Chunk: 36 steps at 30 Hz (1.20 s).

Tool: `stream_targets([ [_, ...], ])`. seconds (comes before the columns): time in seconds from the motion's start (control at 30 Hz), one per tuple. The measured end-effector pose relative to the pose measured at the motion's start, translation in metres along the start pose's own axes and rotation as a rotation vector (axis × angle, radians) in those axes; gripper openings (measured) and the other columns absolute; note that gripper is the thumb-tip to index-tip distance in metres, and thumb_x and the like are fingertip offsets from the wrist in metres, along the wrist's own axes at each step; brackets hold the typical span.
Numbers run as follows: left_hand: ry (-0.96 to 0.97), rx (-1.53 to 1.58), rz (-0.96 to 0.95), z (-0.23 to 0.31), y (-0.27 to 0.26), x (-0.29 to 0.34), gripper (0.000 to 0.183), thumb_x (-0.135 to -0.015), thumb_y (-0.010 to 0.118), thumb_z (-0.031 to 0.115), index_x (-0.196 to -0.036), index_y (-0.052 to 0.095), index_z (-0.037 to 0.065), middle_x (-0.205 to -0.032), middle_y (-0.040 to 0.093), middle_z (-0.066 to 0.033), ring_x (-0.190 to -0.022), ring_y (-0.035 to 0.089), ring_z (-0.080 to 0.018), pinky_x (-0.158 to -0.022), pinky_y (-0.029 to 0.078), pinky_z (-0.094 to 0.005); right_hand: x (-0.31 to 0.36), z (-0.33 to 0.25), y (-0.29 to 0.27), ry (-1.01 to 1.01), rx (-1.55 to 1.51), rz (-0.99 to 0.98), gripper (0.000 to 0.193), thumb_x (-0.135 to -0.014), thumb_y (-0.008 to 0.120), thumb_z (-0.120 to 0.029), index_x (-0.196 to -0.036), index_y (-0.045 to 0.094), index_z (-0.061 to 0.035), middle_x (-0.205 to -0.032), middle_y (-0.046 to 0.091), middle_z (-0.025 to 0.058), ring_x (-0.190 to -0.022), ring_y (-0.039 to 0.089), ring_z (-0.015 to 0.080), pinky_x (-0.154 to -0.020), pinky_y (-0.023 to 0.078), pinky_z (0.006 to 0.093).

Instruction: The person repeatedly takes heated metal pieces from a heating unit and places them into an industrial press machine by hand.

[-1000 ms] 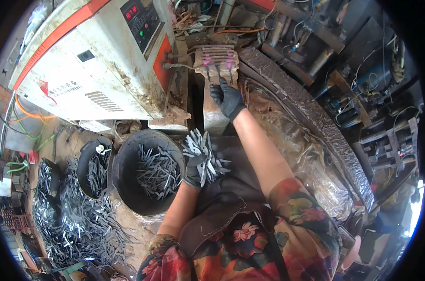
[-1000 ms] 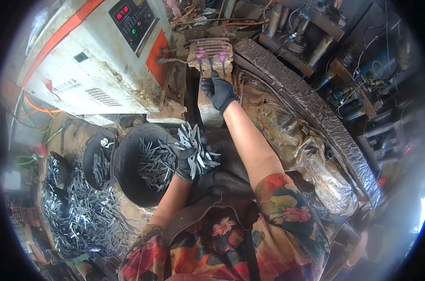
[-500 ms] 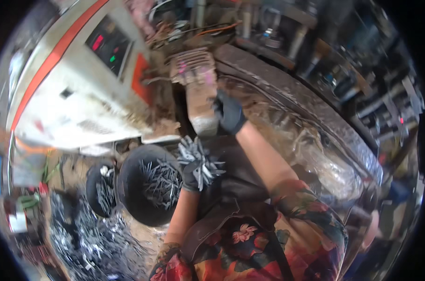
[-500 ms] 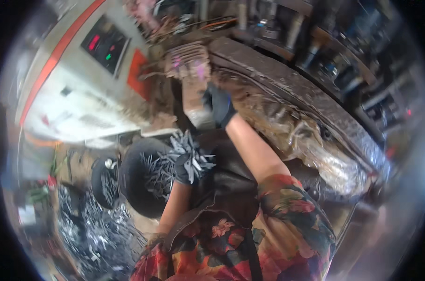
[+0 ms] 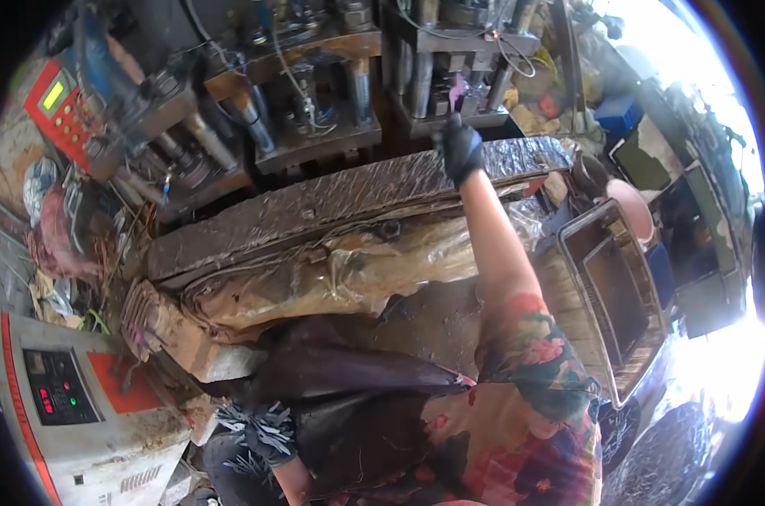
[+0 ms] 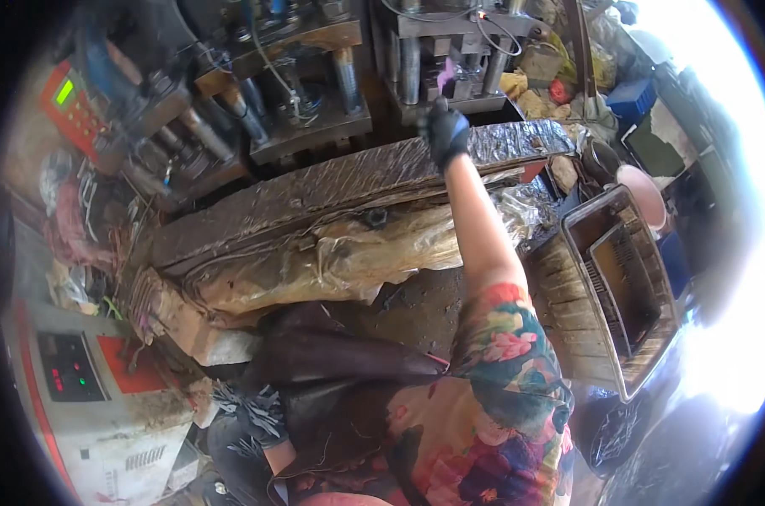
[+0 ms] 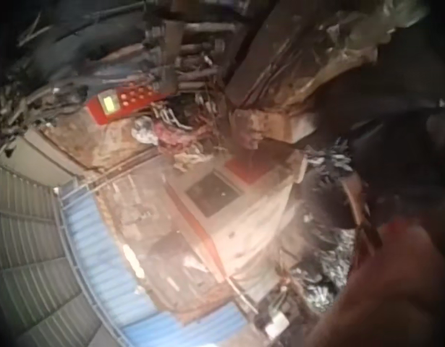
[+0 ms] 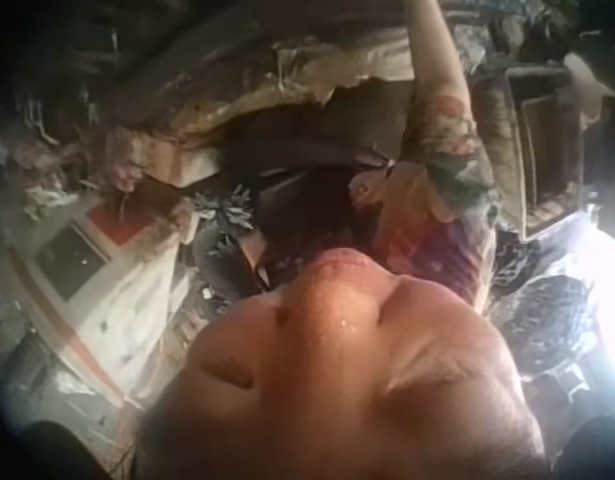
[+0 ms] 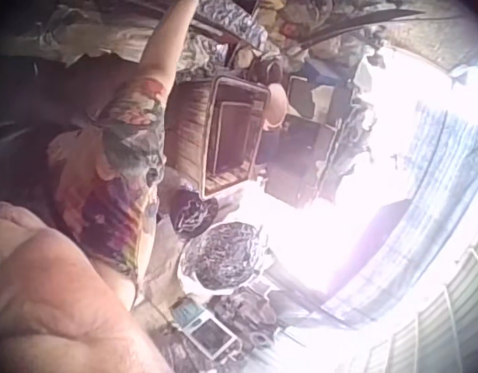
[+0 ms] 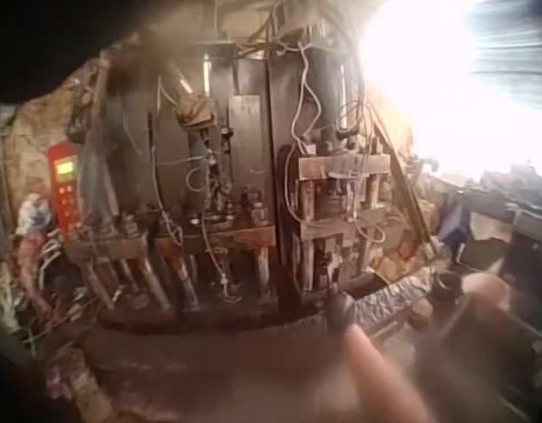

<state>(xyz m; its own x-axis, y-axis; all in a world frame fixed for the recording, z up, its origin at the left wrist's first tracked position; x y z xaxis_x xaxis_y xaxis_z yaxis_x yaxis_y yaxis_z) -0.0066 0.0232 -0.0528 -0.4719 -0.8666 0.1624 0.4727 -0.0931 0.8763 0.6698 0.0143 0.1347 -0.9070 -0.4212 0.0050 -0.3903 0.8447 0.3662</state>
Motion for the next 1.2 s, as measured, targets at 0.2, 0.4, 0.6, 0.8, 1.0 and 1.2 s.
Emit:
stream_targets([
  [0.2, 0.062, -0.119, 0.079, -0.007, 0.030, -0.019, 0.057, -0.085, 0.057, 0.038, -0.128, 0.045, 0.002, -0.101, 0.061, -0.0190, -0.079, 0.061, -0.0286, -0.070, 0.053, -0.0436, -0.085, 0.010, -0.015, 0.175, -0.061, 0.106, 0.013, -0.093, 0.048, -0.023, -0.092, 0.054, -0.0114, -0.069, 0.059, 0.0025, -0.050, 0.051, 0.0136, -0.043, 0.039, 0.0247],
  [0.4, -0.004, -0.021, -0.071, -0.009, 0.033, -0.031, 0.046, -0.086, 0.056, 0.032, -0.125, 0.048, 0.009, -0.109, 0.060, -0.0099, -0.087, 0.060, -0.0274, -0.078, 0.051, -0.0466, -0.100, 0.001, -0.020, 0.218, -0.043, 0.048, 0.012, -0.092, 0.050, -0.025, -0.092, 0.056, -0.0141, -0.070, 0.058, 0.0003, -0.050, 0.048, 0.0102, -0.041, 0.037, 0.0224],
  [0.6, -0.037, -0.017, -0.118, -0.012, 0.062, -0.033, 0.040, -0.088, 0.055, 0.026, -0.123, 0.048, 0.010, -0.112, 0.056, -0.0080, -0.095, 0.056, -0.0238, -0.084, 0.048, -0.0467, -0.103, 0.007, -0.028, 0.261, -0.024, -0.110, 0.022, -0.092, 0.051, -0.036, -0.088, 0.053, -0.0144, -0.063, 0.055, 0.0017, -0.045, 0.044, 0.0103, -0.039, 0.035, 0.0224],
  [0.8, -0.048, 0.029, -0.016, -0.029, 0.079, -0.035, 0.037, -0.088, 0.055, 0.023, -0.121, 0.047, 0.010, -0.103, 0.055, -0.0061, -0.086, 0.054, -0.0228, -0.076, 0.048, -0.0446, -0.089, -0.012, -0.094, 0.182, -0.299, 0.034, 0.016, -0.096, 0.048, -0.026, -0.090, 0.052, -0.0117, -0.068, 0.054, 0.0005, -0.049, 0.046, 0.0085, -0.040, 0.037, 0.0205],
  [1.0, -0.053, 0.021, -0.114, -0.017, 0.077, -0.030, 0.034, -0.086, 0.057, 0.020, -0.117, 0.047, 0.010, -0.102, 0.053, -0.0052, -0.089, 0.051, -0.0214, -0.082, 0.045, -0.0423, 0.057, -0.035, -0.122, -0.032, 0.583, 0.069, 0.041, -0.095, 0.047, -0.040, -0.081, 0.064, -0.0057, -0.058, 0.057, 0.0022, -0.041, 0.048, 0.0100, -0.041, 0.038, 0.0249],
  [1.2, -0.080, 0.187, -0.175, -0.019, 0.062, -0.028, 0.046, -0.082, 0.063, 0.023, -0.123, 0.043, 0.015, -0.095, 0.049, -0.0038, -0.083, 0.048, -0.0195, -0.089, 0.042, -0.0488, 0.116, -0.035, -0.136, 0.079, 1.514, -0.058, 0.050, -0.091, 0.040, -0.051, -0.085, 0.069, -0.0111, -0.061, 0.063, 0.0081, -0.056, 0.061, 0.0209, -0.060, 0.048, 0.0344],
])
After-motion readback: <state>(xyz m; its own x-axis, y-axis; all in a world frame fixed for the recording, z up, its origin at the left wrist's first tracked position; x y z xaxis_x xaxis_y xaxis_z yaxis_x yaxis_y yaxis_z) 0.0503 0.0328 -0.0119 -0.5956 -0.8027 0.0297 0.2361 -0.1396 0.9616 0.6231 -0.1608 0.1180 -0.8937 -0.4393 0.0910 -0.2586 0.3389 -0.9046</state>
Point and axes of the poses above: each hand's wrist, its own x-axis away from the middle knuckle, its own y-axis out of the palm, z = x × y, the point moved 2 cm from there along -x, towards the middle knuckle
